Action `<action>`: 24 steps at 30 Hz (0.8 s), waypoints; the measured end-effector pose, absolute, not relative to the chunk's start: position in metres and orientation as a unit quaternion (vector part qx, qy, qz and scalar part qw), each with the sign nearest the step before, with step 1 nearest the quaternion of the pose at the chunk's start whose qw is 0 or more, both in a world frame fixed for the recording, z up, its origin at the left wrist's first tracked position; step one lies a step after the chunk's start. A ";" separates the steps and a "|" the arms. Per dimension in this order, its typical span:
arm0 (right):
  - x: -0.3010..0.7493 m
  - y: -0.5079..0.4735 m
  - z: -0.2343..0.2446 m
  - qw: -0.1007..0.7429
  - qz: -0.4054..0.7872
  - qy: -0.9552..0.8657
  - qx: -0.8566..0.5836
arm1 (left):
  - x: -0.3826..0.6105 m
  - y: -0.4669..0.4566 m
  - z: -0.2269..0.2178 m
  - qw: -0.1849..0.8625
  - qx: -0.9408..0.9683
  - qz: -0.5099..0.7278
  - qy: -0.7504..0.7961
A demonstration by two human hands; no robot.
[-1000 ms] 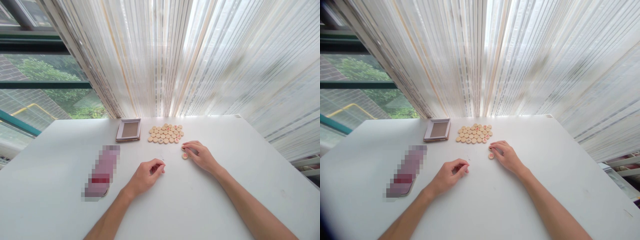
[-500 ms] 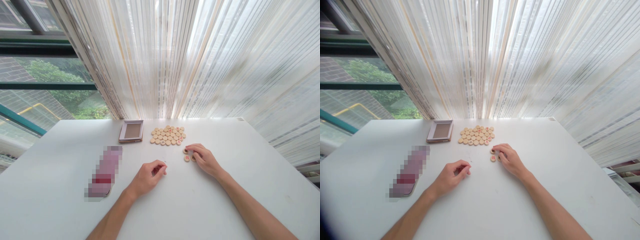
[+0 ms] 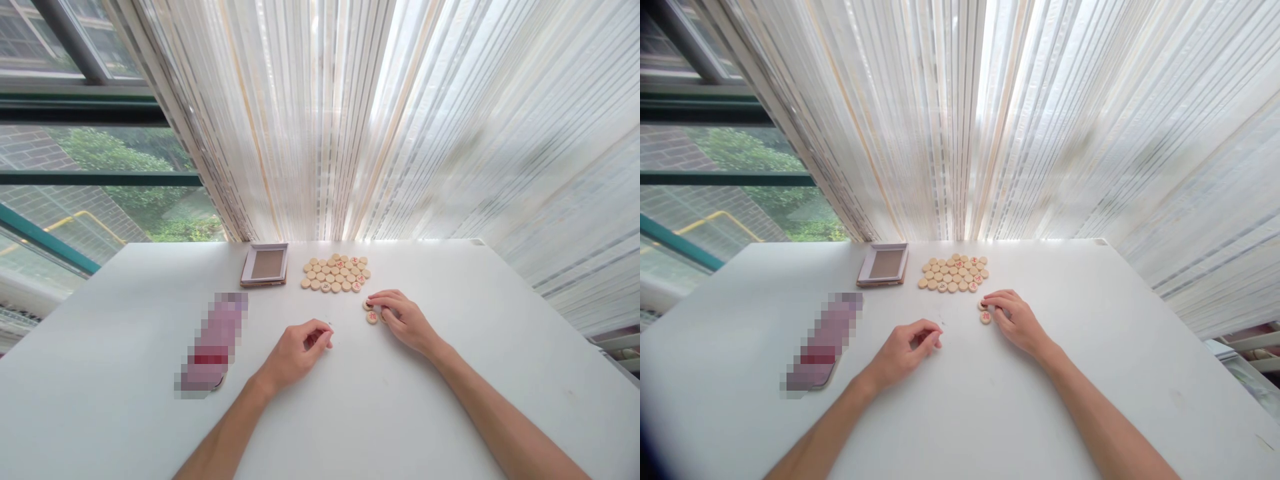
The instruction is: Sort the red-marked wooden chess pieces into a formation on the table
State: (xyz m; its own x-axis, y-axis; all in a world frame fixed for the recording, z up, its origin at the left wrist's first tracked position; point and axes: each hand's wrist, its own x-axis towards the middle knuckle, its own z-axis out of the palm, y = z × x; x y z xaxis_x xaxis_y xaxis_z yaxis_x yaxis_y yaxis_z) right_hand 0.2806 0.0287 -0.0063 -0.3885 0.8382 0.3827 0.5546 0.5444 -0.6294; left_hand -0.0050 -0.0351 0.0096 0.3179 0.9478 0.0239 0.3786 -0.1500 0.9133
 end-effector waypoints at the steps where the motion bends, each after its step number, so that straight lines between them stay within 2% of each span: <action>1: 0.281 0.029 -0.006 0.346 0.205 -0.807 -0.432 | -0.005 -0.035 0.010 0.436 0.684 0.327 0.485; 24: 0.278 0.023 0.000 0.330 0.203 -0.805 -0.449 | -0.005 -0.035 0.011 0.433 0.686 0.331 0.483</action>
State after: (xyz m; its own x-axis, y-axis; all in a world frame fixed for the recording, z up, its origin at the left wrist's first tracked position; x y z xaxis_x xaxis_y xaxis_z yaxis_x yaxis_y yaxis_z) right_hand 0.2781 0.0234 0.0003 -0.3793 0.8565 0.3502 0.5882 0.5153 -0.6233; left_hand -0.0052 -0.0354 0.0108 0.3152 0.9483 0.0356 0.3759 -0.1592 0.9129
